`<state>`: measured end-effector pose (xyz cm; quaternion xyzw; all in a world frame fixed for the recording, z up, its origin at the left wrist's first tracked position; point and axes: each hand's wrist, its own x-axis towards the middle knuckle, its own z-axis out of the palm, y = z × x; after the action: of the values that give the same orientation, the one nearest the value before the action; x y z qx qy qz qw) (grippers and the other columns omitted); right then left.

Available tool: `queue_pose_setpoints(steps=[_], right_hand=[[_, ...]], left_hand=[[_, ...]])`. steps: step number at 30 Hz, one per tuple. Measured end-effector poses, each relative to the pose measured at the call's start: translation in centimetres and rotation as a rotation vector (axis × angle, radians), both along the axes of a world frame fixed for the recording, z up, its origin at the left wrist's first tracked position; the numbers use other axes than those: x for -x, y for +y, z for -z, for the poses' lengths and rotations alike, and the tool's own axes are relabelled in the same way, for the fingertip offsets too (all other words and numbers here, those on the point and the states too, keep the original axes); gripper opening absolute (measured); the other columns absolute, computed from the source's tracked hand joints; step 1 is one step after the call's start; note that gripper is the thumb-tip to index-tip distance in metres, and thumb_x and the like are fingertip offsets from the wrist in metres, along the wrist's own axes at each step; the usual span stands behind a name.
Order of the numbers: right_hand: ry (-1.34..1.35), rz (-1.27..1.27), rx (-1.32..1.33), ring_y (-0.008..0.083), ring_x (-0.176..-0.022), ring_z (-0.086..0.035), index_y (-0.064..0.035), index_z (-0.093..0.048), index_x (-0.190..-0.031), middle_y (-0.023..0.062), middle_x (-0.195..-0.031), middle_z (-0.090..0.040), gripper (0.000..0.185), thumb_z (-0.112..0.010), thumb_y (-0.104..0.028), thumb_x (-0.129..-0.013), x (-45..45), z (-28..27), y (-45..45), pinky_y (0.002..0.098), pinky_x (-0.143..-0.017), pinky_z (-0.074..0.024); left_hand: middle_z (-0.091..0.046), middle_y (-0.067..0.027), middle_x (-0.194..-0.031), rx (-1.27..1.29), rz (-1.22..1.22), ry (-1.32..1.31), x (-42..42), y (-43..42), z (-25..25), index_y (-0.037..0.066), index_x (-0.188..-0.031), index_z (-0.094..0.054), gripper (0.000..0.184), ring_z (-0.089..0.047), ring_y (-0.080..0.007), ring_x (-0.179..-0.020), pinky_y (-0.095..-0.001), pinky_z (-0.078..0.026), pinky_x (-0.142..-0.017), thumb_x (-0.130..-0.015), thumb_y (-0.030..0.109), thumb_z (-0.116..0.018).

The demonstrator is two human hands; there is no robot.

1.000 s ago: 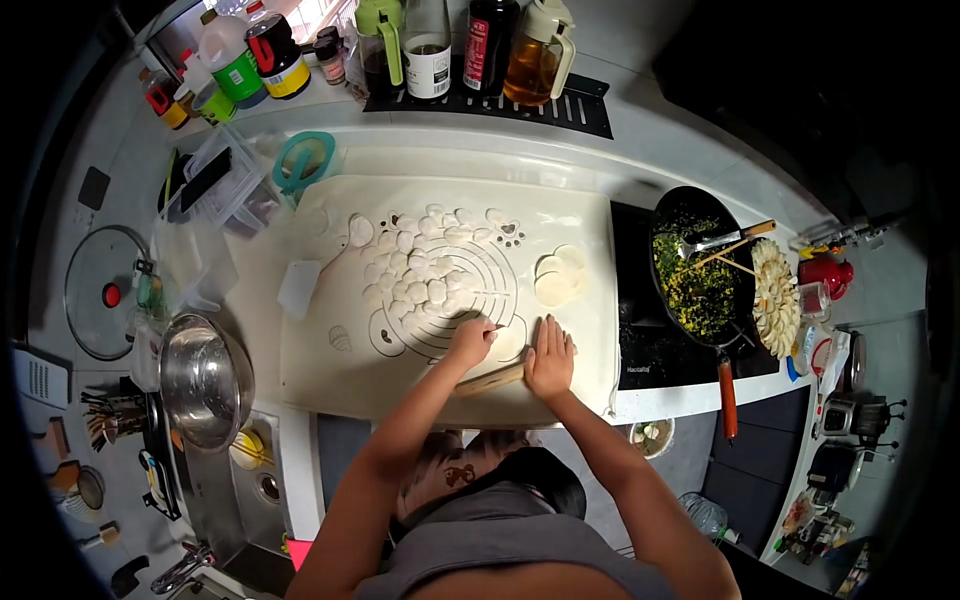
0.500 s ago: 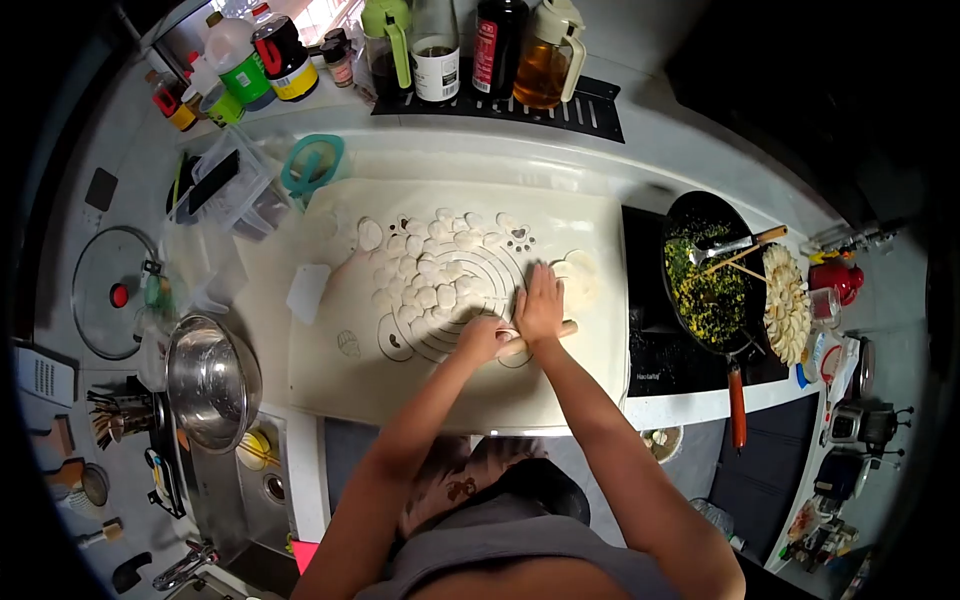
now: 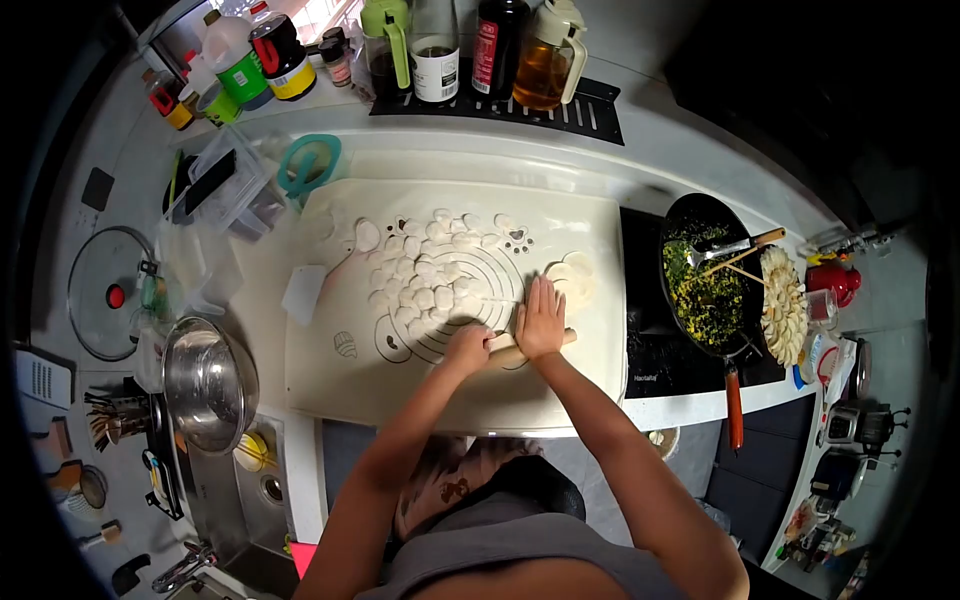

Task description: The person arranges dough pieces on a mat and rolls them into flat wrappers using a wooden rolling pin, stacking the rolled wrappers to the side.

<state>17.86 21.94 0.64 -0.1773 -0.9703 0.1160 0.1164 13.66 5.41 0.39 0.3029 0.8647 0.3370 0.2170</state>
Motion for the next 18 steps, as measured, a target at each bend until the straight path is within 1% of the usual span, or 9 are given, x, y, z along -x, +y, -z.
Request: queue_pose_setpoints(steps=[5, 6, 9, 10, 13, 15, 16, 17, 18], right_hand=[[0.029, 0.039, 0.007, 0.0328, -0.136, -0.029, 0.0050, -0.031, -0.139, 0.0194, -0.146, -0.031, 0.054, -0.041, -0.021, -0.092, 3.6, -0.6, 0.2, 0.0471, -0.113, -0.0186], [0.063, 0.041, 0.019, 0.0333, -0.135, -0.029, 0.0046, -0.032, -0.138, 0.0197, -0.146, -0.032, 0.056, -0.042, -0.026, -0.093, 3.5, -0.2, 0.3, 0.0468, -0.113, -0.0179], [-0.001, 0.010, 0.138, 0.0339, -0.136, -0.029, 0.0044, -0.031, -0.139, 0.0201, -0.146, -0.031, 0.061, -0.042, -0.034, -0.094, -0.5, -0.2, 0.0, 0.0486, -0.113, -0.0166], [-0.035, -0.005, 0.124, 0.0343, -0.136, -0.028, 0.0044, -0.030, -0.139, 0.0202, -0.147, -0.030, 0.064, -0.042, -0.038, -0.093, -2.4, -0.5, -0.3, 0.0499, -0.112, -0.0160], [-0.122, -0.129, 0.097, 0.0343, -0.136, -0.027, 0.0030, -0.029, -0.140, 0.0203, -0.147, -0.030, 0.073, -0.043, -0.049, -0.092, -8.6, -1.1, -0.1, 0.0527, -0.111, -0.0149], [-0.161, -0.295, 0.181, 0.0346, -0.135, -0.030, 0.0011, -0.031, -0.140, 0.0215, -0.146, -0.030, 0.077, -0.048, -0.054, -0.088, -11.1, -2.6, 1.0, 0.0520, -0.111, -0.0148], [-0.116, -0.397, 0.168, 0.0325, -0.131, -0.035, -0.0067, -0.043, -0.135, 0.0169, -0.141, -0.038, 0.070, -0.059, -0.050, -0.082, -11.7, -3.2, 1.7, 0.0512, -0.111, -0.0180], [-0.112, -0.458, 0.185, 0.0317, -0.130, -0.036, -0.0094, -0.047, -0.131, 0.0146, -0.139, -0.040, 0.065, -0.062, -0.047, -0.081, -12.1, -3.3, 2.5, 0.0510, -0.110, -0.0198], [-0.109, -0.520, 0.201, 0.0309, -0.129, -0.038, -0.0121, -0.051, -0.128, 0.0123, -0.137, -0.043, 0.060, -0.065, -0.044, -0.079, -12.4, -3.3, 3.1, 0.0508, -0.110, -0.0216]], left_hand=[[-0.065, -0.0162, -0.086, -0.057, -0.004, -0.064, 1.1, 0.4, -0.5, 0.004, -0.088, -0.068, 0.016, -0.062, -0.0334, -0.082, -0.0405, -0.049, -0.073, -0.080, 0.016, -0.064], [-0.065, -0.0160, -0.086, -0.054, 0.008, -0.057, 1.1, 0.7, -0.6, 0.004, -0.088, -0.068, 0.016, -0.062, -0.0331, -0.082, -0.0404, -0.048, -0.072, -0.080, 0.018, -0.064], [-0.065, -0.0150, -0.085, -0.026, 0.087, 0.015, 0.8, 0.9, -0.6, 0.004, -0.088, -0.068, 0.018, -0.062, -0.0323, -0.081, -0.0406, -0.048, -0.071, -0.080, 0.021, -0.066], [-0.065, -0.0147, -0.084, -0.013, 0.116, 0.048, 0.5, 0.8, -0.5, 0.005, -0.088, -0.067, 0.019, -0.062, -0.0321, -0.080, -0.0408, -0.048, -0.071, -0.081, 0.022, -0.066], [-0.067, -0.0127, -0.084, -0.045, 0.043, 0.054, 0.0, 0.3, -0.7, 0.008, -0.084, -0.068, 0.014, -0.063, -0.0307, -0.083, -0.0427, -0.049, -0.073, -0.080, 0.021, -0.066], [-0.066, -0.0131, -0.085, -0.044, 0.006, -0.029, 0.3, 0.8, -0.8, 0.007, -0.091, -0.066, 0.016, -0.063, -0.0318, -0.083, -0.0426, -0.049, -0.072, -0.082, 0.021, -0.064], [-0.066, -0.0135, -0.085, -0.066, -0.006, -0.040, 0.4, 1.2, -0.9, 0.007, -0.092, -0.066, 0.017, -0.062, -0.0322, -0.083, -0.0426, -0.049, -0.072, -0.083, 0.020, -0.064], [-0.066, -0.0139, -0.085, -0.088, -0.019, -0.052, 0.5, 1.6, -1.1, 0.006, -0.094, -0.065, 0.017, -0.062, -0.0326, -0.083, -0.0425, -0.049, -0.071, -0.083, 0.020, -0.063], [-0.065, -0.0154, -0.086, -0.089, 0.060, -0.023, 1.1, 2.5, -1.2, 0.005, -0.096, -0.064, 0.018, -0.062, -0.0322, -0.080, -0.0401, -0.048, -0.070, -0.085, 0.020, -0.062]])
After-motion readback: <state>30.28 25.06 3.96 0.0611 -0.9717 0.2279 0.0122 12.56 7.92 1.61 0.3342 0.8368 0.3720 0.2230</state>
